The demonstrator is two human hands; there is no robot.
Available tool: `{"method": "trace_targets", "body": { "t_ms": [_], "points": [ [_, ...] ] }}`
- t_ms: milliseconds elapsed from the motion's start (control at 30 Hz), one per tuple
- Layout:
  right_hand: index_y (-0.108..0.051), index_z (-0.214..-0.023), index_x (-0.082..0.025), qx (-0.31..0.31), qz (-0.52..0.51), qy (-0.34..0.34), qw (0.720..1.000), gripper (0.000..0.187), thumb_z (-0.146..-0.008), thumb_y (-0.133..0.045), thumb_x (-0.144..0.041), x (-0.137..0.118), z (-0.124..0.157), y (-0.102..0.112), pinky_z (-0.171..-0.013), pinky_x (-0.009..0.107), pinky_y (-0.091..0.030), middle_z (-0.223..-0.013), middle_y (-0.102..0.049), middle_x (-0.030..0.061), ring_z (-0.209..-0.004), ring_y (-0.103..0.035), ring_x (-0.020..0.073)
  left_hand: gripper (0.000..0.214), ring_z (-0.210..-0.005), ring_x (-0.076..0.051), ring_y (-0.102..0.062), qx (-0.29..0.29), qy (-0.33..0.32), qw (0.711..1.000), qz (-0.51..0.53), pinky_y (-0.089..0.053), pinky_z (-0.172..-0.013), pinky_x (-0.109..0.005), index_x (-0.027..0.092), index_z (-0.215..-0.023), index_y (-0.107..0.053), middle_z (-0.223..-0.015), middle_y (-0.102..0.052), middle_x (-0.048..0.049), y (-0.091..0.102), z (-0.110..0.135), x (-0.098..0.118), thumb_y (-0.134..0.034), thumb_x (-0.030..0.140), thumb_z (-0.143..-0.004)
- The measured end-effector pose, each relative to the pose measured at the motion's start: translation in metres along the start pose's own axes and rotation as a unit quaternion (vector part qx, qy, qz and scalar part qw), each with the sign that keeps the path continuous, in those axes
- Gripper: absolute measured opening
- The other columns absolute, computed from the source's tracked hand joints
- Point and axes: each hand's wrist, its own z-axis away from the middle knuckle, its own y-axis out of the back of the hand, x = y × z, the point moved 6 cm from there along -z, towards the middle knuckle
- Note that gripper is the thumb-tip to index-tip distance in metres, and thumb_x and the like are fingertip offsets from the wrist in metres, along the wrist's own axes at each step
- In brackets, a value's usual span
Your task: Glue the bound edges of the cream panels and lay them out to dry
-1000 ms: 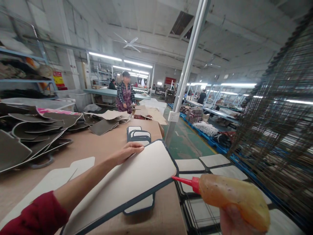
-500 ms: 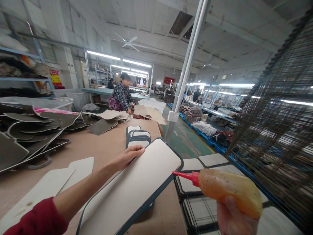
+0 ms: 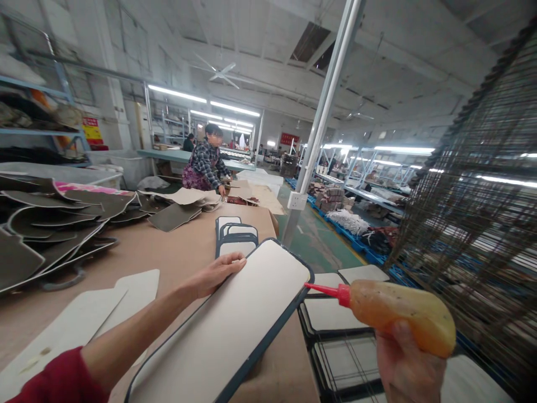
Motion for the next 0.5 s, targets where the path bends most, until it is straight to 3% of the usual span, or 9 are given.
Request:
{"method": "trace_targets", "body": {
  "t_ms": [100, 200, 367, 500],
  "points": [
    [-0.078, -0.09, -0.026, -0.004, 0.005, 0.011, 1.0, 0.039, -0.059, -0.099, -0.035, 0.001, -0.006, -0.002, -0.074, 0.023, -0.057, -0.084, -0.075, -0.0064, -0.081, -0.065, 0.0143, 0.076, -0.057, -0.007, -0.044, -0.003, 0.001, 1.0, 0.0, -0.038, -0.048, -0.018, 0.02, -0.08, -0.051, -0.066, -0.052, 0.0085, 0.002, 0.001, -0.002, -0.088, 0.08, -0.052],
    [-0.077, -0.088, -0.025, -0.006, 0.004, 0.002, 1.0, 0.037, -0.059, -0.1, -0.034, 0.004, -0.004, 0.0, -0.069, 0.022, -0.056, -0.093, -0.078, -0.0059, -0.081, -0.065, 0.0132, 0.075, -0.057, -0.007, -0.044, -0.01, 0.002, 1.0, 0.007, -0.038, -0.048, -0.018, 0.021, -0.081, -0.051, -0.066, -0.052, 0.0083, 0.003, 0.002, -0.004, -0.088, 0.08, -0.053],
    [-0.078, -0.112, -0.029, -0.021, -0.002, -0.037, 0.999, 0.056, -0.061, -0.099, -0.033, 0.008, 0.012, 0.0, -0.073, 0.023, -0.059, -0.103, -0.079, -0.0049, -0.1, -0.071, 0.0172, 0.071, -0.055, -0.008, -0.046, -0.015, -0.004, 1.0, 0.024, -0.038, -0.048, -0.018, 0.021, -0.078, -0.051, -0.065, -0.053, 0.0075, 0.002, 0.002, -0.007, -0.089, 0.076, -0.057],
    [-0.078, -0.088, -0.027, -0.035, 0.03, -0.034, 0.998, 0.034, -0.061, -0.098, -0.036, 0.008, 0.022, -0.002, -0.067, 0.023, -0.061, -0.073, -0.075, -0.0045, -0.07, -0.071, 0.0164, 0.069, -0.052, -0.008, -0.046, -0.004, -0.011, 0.999, 0.036, -0.038, -0.047, -0.019, 0.02, -0.076, -0.052, -0.063, -0.053, 0.0068, 0.002, 0.001, -0.009, -0.09, 0.074, -0.057]
  ]
}}
